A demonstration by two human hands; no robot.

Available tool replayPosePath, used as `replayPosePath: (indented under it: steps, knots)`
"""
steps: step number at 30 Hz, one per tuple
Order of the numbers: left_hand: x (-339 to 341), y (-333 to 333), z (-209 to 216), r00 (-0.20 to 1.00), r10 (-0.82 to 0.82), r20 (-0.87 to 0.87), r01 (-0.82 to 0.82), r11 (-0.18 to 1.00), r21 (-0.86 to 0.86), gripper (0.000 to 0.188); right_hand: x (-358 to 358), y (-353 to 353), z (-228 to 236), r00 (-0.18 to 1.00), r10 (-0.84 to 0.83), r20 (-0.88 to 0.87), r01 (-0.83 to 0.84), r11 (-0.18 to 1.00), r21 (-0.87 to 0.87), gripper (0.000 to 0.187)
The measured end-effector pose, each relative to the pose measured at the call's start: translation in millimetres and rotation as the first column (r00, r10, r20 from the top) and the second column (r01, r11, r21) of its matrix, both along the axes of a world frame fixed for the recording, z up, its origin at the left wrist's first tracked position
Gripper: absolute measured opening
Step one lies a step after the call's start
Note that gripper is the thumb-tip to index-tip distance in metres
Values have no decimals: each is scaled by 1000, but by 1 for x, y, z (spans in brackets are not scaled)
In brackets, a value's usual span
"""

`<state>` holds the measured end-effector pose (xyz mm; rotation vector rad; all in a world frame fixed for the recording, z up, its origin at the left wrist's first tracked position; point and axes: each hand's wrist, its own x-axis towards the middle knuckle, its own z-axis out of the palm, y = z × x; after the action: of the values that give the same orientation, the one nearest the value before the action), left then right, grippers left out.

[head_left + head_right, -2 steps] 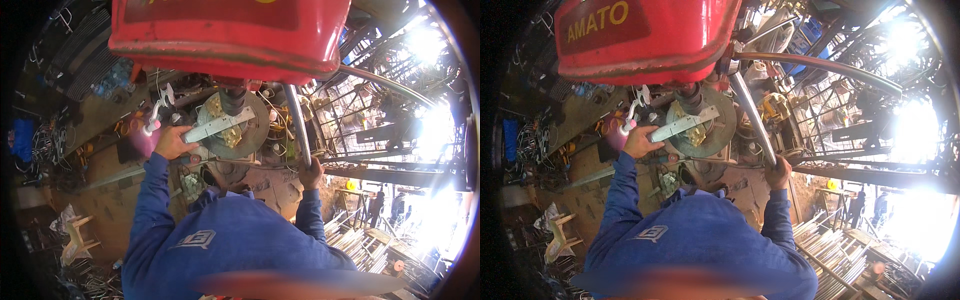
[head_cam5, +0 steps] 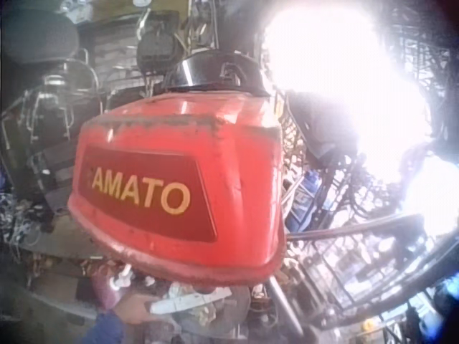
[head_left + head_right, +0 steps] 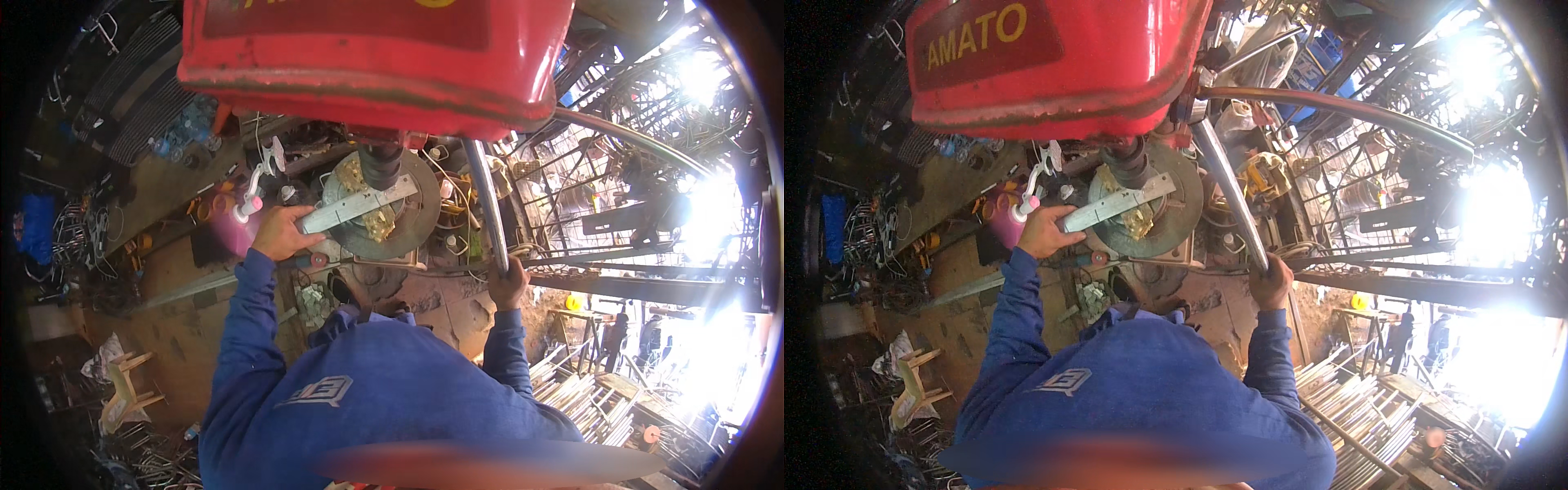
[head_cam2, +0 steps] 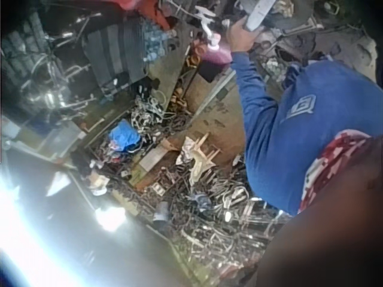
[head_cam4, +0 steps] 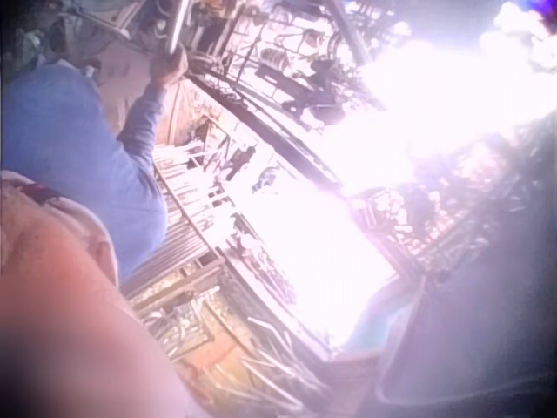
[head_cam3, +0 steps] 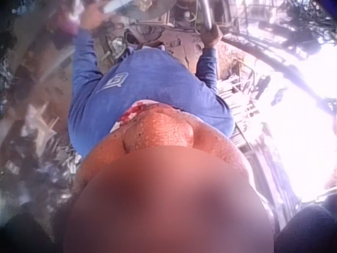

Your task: The person operates a red drill press to drill a hole into a small metal bracket. They secure the bracket, lower the drill head using the lever, and then remove the bracket after drilling.

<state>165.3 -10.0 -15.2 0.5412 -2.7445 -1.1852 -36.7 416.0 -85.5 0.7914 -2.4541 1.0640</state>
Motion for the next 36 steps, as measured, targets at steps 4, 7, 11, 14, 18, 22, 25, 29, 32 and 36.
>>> replayPosePath:
  steps: [4,7,11,14,18,22,25,29,32,36]
  knots:
    - [-1,-1,0,1000,2,17,-2,1000,-24,57,1,2,0,996,0,85,-1,1000,15,17]
    - [-1,-1,0,1000,-5,-25,4,999,-53,57,2,4,-1,985,-13,173,11,1000,9,21]
    - [1,-1,-4,1000,-3,-28,2,998,-57,58,1,4,-2,987,6,158,-4,1000,-14,21]
    - [1,-4,-9,998,-20,-57,15,995,-95,59,0,2,-1,996,10,92,-9,1000,-11,17]
    - [2,-6,-12,998,35,47,-37,998,43,60,-1,0,2,999,33,37,-32,999,-20,16]
    - [1,-8,-11,1000,1,31,2,997,-77,61,-2,0,3,997,40,72,-38,999,-26,17]
    - [0,-8,-9,1000,0,26,2,998,-64,62,-3,1,1,997,50,59,-48,998,-36,17]
    - [-2,-9,-6,1000,-12,29,14,997,-80,61,-5,1,-3,999,43,32,-43,999,-22,17]
    - [-2,-10,-4,996,8,85,-5,999,-46,64,-5,2,-4,998,35,48,-34,999,-26,17]
    - [-5,-11,-5,994,-1,110,9,998,-67,62,-5,3,-4,999,40,27,-39,999,-26,16]
